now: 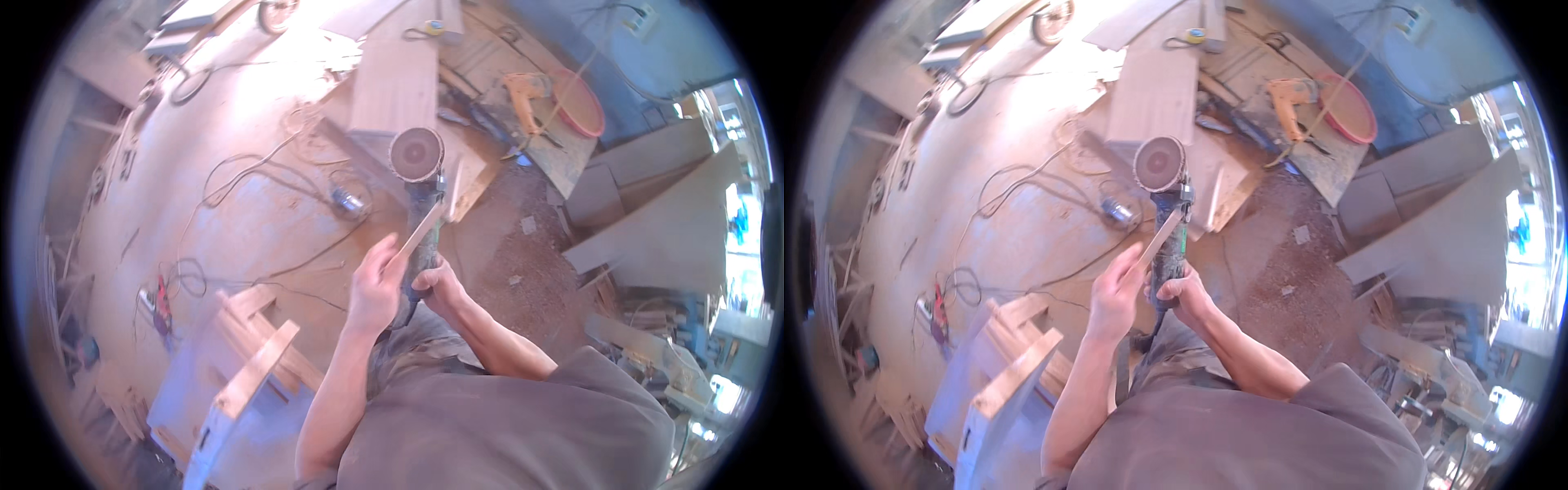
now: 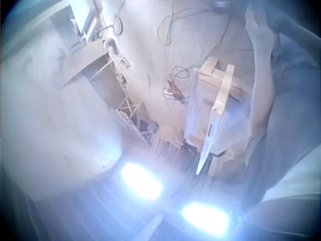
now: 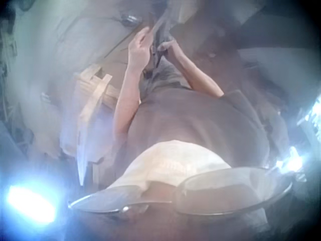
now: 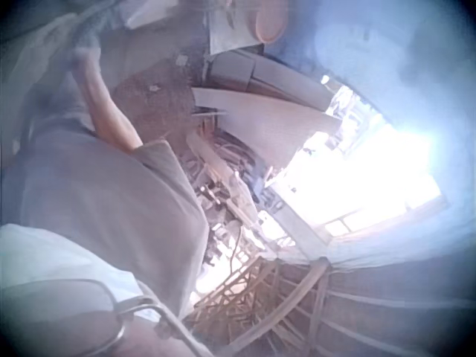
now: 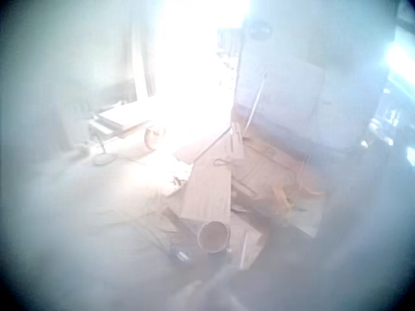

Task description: The person constructs a wooden piece of furniture by sawing a board with a frame saw, hammering a joint, and sanding a wooden dowel with an angle grinder.

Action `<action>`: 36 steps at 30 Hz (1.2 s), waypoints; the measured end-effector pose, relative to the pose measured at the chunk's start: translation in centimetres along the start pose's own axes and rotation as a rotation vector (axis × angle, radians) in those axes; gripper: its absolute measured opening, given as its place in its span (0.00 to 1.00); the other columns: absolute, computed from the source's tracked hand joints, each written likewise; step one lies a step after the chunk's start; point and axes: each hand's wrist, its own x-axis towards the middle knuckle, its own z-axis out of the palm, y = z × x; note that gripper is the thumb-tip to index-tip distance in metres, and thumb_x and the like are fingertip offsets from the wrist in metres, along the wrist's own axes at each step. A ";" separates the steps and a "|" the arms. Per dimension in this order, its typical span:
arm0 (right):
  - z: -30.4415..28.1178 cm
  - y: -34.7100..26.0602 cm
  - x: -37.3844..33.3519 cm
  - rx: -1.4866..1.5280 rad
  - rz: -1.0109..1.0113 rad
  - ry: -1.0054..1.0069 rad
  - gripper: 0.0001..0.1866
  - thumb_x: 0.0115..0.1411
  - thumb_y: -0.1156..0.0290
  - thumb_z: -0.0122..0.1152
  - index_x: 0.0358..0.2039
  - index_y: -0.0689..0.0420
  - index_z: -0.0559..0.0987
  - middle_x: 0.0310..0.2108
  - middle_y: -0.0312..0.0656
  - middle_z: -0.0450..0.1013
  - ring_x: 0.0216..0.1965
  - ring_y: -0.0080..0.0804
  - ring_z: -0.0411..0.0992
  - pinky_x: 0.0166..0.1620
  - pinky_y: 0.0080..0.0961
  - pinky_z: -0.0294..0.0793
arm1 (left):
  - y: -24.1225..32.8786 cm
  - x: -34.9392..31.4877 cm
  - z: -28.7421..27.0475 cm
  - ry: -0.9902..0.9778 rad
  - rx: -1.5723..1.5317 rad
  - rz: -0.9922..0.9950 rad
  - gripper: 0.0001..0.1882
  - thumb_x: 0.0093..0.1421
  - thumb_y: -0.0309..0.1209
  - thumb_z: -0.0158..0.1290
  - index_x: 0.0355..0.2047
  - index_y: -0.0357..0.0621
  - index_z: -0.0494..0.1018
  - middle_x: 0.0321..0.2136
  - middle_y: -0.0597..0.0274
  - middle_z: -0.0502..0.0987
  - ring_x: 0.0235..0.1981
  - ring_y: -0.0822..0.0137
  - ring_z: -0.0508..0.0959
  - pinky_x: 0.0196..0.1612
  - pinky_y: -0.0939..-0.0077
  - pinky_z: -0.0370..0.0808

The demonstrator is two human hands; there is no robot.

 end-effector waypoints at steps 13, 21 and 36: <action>14.6 6.4 -13.4 -0.364 -0.114 -0.535 0.41 0.40 0.63 0.74 0.56 0.63 0.71 0.39 0.47 0.77 0.36 0.41 0.79 0.42 0.33 0.79 | 3.4 -22.6 -12.6 0.506 0.098 0.438 0.11 0.71 0.34 0.53 0.36 0.39 0.77 0.32 0.64 0.79 0.32 0.74 0.74 0.39 0.74 0.72; 20.1 5.2 -14.7 -0.501 -0.204 -0.786 0.35 0.39 0.73 0.74 0.51 0.64 0.74 0.34 0.48 0.78 0.33 0.38 0.79 0.37 0.32 0.78 | 1.0 -36.9 -28.0 0.994 0.143 -0.202 0.19 0.69 0.40 0.57 0.25 0.39 0.76 0.16 0.72 0.63 0.18 0.77 0.60 0.22 0.74 0.59; 25.0 4.3 -13.1 -0.887 0.154 -0.850 0.26 0.40 0.65 0.69 0.42 0.63 0.78 0.28 0.45 0.78 0.27 0.30 0.76 0.32 0.25 0.74 | 0.0 -36.4 -25.3 1.217 -0.452 -0.058 0.22 0.67 0.48 0.56 0.36 0.38 0.79 0.22 0.61 0.77 0.14 0.75 0.69 0.18 0.79 0.66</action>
